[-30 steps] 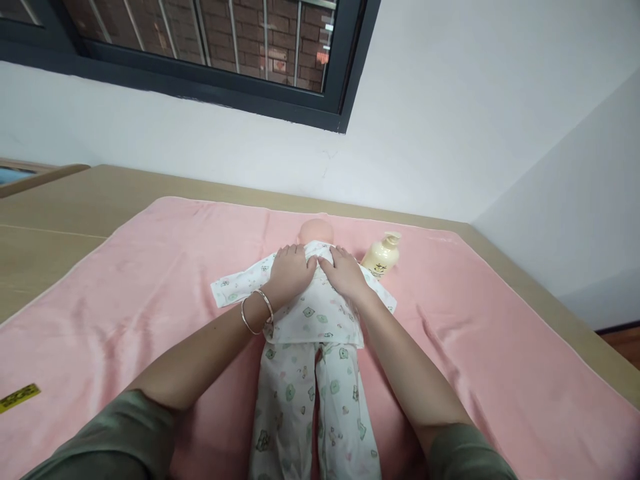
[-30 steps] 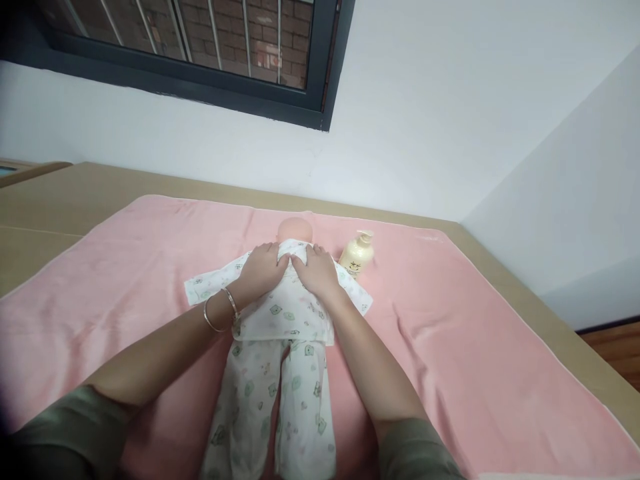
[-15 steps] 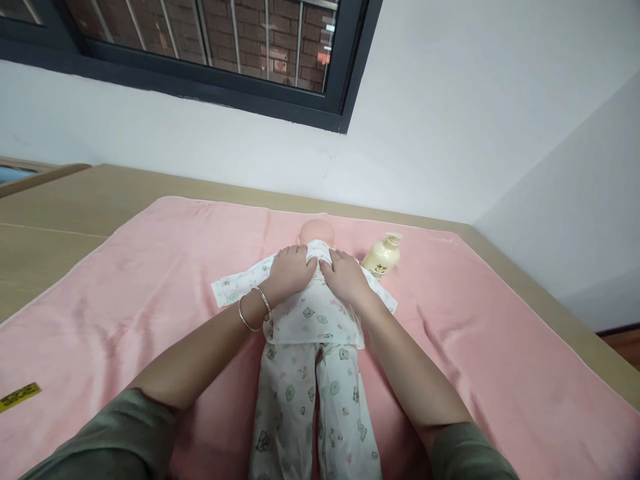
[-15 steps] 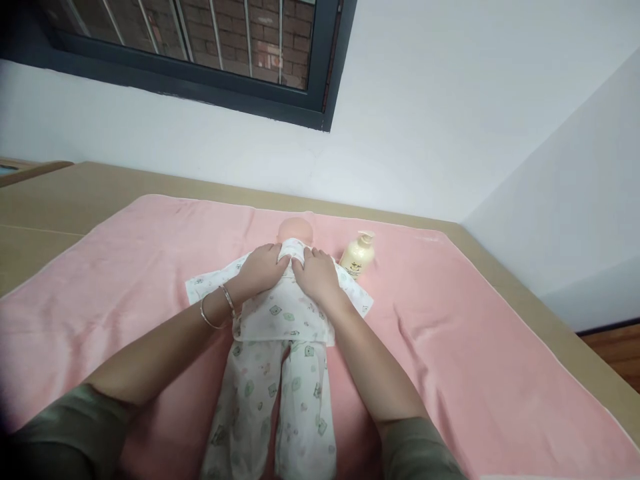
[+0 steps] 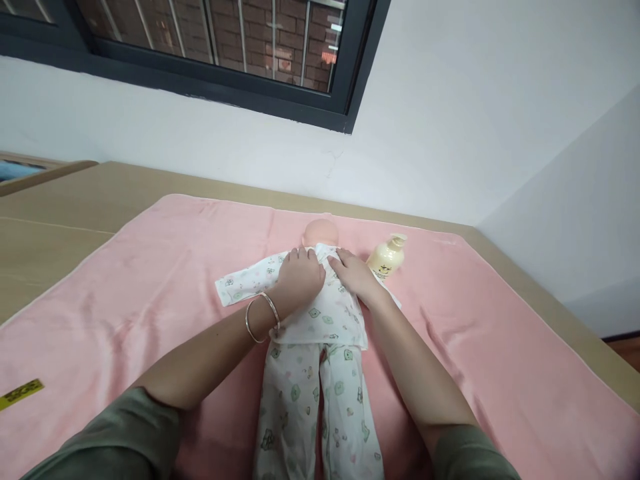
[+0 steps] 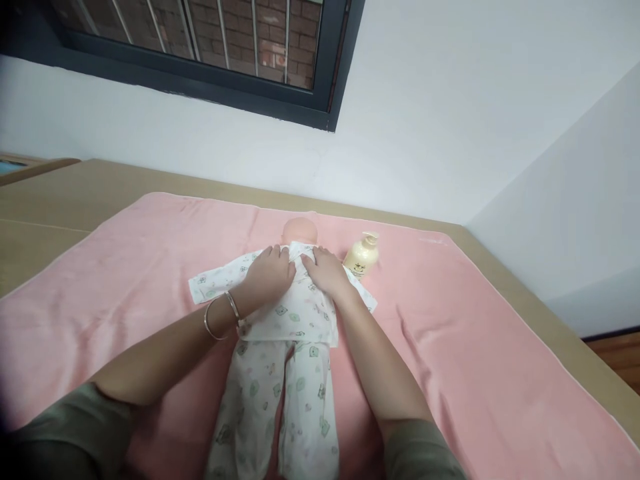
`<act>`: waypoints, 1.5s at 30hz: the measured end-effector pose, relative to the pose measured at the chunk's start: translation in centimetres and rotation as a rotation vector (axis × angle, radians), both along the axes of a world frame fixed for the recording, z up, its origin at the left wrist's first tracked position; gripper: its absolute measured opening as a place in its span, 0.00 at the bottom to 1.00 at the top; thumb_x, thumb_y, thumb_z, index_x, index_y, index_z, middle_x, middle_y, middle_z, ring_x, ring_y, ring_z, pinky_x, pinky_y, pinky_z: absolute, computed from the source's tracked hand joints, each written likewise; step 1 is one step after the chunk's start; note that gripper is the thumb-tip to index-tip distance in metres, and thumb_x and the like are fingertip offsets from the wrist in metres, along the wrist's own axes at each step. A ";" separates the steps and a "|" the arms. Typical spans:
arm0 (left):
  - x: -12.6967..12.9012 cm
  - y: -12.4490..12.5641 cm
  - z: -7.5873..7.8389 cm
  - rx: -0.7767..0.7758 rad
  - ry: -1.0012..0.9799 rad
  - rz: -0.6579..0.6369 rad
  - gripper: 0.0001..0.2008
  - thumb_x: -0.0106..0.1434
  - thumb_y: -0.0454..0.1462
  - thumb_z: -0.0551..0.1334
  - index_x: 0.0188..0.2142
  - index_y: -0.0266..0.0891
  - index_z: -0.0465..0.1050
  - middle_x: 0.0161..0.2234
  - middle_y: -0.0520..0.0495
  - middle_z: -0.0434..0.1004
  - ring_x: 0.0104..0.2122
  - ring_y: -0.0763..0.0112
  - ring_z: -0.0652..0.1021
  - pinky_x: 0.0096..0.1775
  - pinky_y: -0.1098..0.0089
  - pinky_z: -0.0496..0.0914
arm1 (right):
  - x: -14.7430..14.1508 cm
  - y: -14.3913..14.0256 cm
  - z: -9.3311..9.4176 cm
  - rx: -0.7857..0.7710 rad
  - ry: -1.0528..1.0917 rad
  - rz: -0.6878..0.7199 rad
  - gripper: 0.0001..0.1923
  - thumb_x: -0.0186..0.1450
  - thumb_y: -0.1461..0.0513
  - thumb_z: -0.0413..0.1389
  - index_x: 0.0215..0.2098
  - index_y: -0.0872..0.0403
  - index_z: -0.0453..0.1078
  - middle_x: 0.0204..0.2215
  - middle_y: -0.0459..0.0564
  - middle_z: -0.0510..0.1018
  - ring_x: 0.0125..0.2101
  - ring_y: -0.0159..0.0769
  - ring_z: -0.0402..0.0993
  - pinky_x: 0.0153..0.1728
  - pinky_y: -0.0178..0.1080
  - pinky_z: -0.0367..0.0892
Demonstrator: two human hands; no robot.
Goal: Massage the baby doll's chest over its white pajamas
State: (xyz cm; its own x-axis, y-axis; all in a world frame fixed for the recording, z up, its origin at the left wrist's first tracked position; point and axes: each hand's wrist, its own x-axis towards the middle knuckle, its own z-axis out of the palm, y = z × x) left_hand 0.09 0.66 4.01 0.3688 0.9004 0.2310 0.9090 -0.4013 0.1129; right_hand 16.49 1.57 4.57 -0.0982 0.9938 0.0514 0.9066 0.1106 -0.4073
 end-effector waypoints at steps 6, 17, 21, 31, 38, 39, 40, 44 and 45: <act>-1.4 3.2 -0.2 -0.202 -0.194 0.008 0.21 0.72 0.43 0.48 0.48 0.31 0.74 0.47 0.33 0.81 0.48 0.53 0.79 0.50 0.59 0.70 | -2.9 -2.3 0.7 0.065 -0.180 0.007 0.26 0.75 0.60 0.41 0.64 0.67 0.64 0.65 0.69 0.67 0.66 0.54 0.61 0.65 0.49 0.54; 0.7 -0.5 -0.5 0.004 -0.097 0.047 0.23 0.73 0.40 0.48 0.58 0.24 0.67 0.58 0.24 0.71 0.59 0.43 0.70 0.59 0.49 0.63 | -0.4 0.4 -0.9 0.047 -0.036 -0.028 0.28 0.75 0.53 0.43 0.64 0.61 0.65 0.66 0.63 0.68 0.67 0.47 0.61 0.65 0.44 0.54; -0.3 1.3 -0.3 -0.084 -0.146 0.022 0.21 0.72 0.42 0.49 0.53 0.28 0.71 0.53 0.29 0.76 0.55 0.48 0.75 0.58 0.54 0.66 | -1.7 -0.8 -0.2 0.062 -0.142 -0.032 0.27 0.76 0.55 0.40 0.65 0.63 0.64 0.64 0.64 0.69 0.66 0.49 0.62 0.64 0.46 0.54; -1.1 3.1 -0.5 -0.166 -0.232 0.079 0.25 0.71 0.48 0.47 0.45 0.32 0.75 0.44 0.33 0.82 0.47 0.51 0.80 0.50 0.57 0.70 | -3.0 -2.5 0.7 0.056 -0.173 0.021 0.25 0.76 0.58 0.40 0.64 0.62 0.64 0.65 0.66 0.68 0.65 0.51 0.62 0.64 0.47 0.56; -0.6 2.9 -1.4 -0.086 -0.229 0.078 0.23 0.71 0.46 0.49 0.48 0.31 0.74 0.47 0.33 0.81 0.51 0.49 0.79 0.55 0.53 0.68 | -0.7 0.0 -0.9 0.060 -0.039 -0.051 0.29 0.76 0.49 0.43 0.64 0.59 0.66 0.65 0.61 0.69 0.66 0.47 0.62 0.65 0.45 0.54; -0.6 2.9 -1.4 -0.083 -0.231 0.076 0.23 0.71 0.46 0.49 0.48 0.31 0.74 0.47 0.33 0.81 0.51 0.49 0.79 0.55 0.53 0.68 | -0.8 0.0 -1.0 0.074 -0.030 -0.055 0.29 0.76 0.49 0.43 0.63 0.59 0.66 0.64 0.61 0.70 0.65 0.47 0.63 0.64 0.44 0.55; -0.6 2.9 -1.5 -0.081 -0.234 0.075 0.22 0.71 0.46 0.49 0.48 0.31 0.74 0.47 0.33 0.81 0.51 0.49 0.79 0.55 0.53 0.68 | -0.9 0.0 -1.2 0.092 -0.024 -0.061 0.28 0.76 0.49 0.43 0.63 0.58 0.67 0.63 0.60 0.71 0.64 0.47 0.64 0.64 0.44 0.55; -0.5 3.2 -1.6 -0.089 -0.244 0.092 0.22 0.72 0.46 0.49 0.47 0.32 0.75 0.46 0.34 0.82 0.49 0.50 0.80 0.53 0.54 0.69 | -1.3 -0.2 -1.5 0.156 -0.015 -0.101 0.28 0.75 0.50 0.45 0.62 0.59 0.68 0.62 0.61 0.73 0.63 0.48 0.66 0.63 0.44 0.56; -0.5 3.3 -1.6 -0.094 -0.248 0.096 0.22 0.72 0.46 0.49 0.47 0.33 0.75 0.46 0.34 0.82 0.49 0.50 0.80 0.53 0.55 0.69 | -1.4 -0.2 -1.6 0.164 -0.012 -0.109 0.27 0.75 0.50 0.45 0.62 0.59 0.68 0.62 0.60 0.73 0.63 0.48 0.67 0.63 0.44 0.57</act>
